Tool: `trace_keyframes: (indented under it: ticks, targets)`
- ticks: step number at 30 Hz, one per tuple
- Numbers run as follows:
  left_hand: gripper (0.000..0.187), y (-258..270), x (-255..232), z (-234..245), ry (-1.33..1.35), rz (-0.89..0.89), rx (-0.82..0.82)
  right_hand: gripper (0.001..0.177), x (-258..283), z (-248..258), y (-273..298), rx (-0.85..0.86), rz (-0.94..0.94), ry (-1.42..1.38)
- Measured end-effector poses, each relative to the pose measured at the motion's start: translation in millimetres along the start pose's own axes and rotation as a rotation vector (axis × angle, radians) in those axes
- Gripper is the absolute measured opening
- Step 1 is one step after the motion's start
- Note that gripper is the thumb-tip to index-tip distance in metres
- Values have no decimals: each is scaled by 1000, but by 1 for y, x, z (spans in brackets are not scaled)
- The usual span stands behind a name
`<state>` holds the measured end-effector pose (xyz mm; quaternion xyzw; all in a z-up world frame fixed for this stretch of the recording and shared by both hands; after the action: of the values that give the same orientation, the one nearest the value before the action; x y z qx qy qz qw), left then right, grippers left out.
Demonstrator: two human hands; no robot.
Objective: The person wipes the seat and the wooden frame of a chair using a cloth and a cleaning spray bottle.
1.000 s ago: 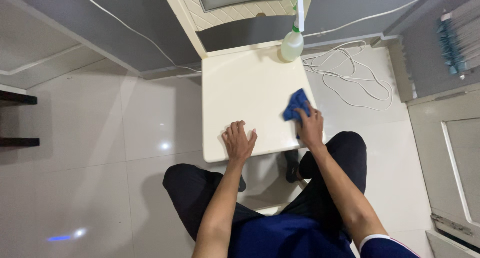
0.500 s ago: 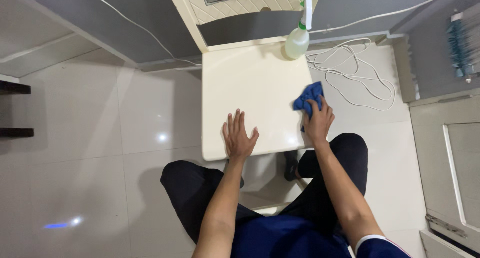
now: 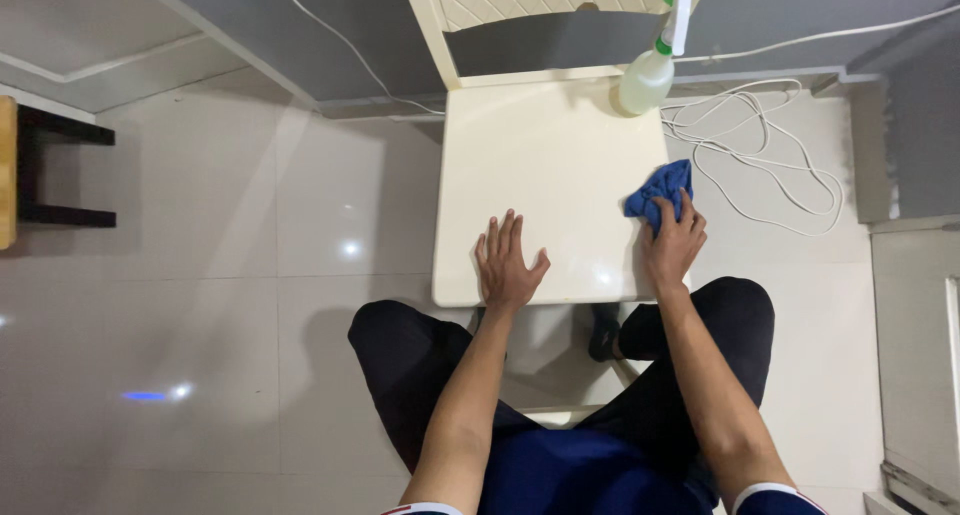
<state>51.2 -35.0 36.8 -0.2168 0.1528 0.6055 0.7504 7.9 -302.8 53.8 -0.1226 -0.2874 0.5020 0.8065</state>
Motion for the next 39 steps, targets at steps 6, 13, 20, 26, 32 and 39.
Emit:
trace_keyframes:
  ticks: [6, 13, 20, 26, 32, 39]
  targets:
    - [77, -1, -1, 2, 6, -12, -5, 49, 10, -4, 26, 334, 385, -256]
    - [77, 0, 2, -2, -1, 2, -15, 50, 9, -5, 2, 83, 7, -75]
    - [78, -2, 2, -4, 3, 12, 18, 54, 11, -4, 12, 330, 263, -183]
    - [77, 1, 2, -3, 20, 2, -17, 51, 17, -3, -9, 55, 5, -56]
    - [78, -2, 2, -1, 13, -5, -6, 50, 49, -20, 23, 330, 323, -211]
    - [76, -2, 1, -2, 4, -14, -34, 50, 26, -20, -35, -11, -38, -84]
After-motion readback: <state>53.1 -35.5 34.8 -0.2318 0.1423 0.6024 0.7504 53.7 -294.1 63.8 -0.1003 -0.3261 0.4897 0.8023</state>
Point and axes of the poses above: each hand's wrist, its own y-axis away from the middle knuckle, its own z-axis out of the back of the hand, x = y × z, the point moved 3 cm from there along -y, towards the middle knuckle, and after that the axes turned 13 degrees about -x, right-handed, at the moved point
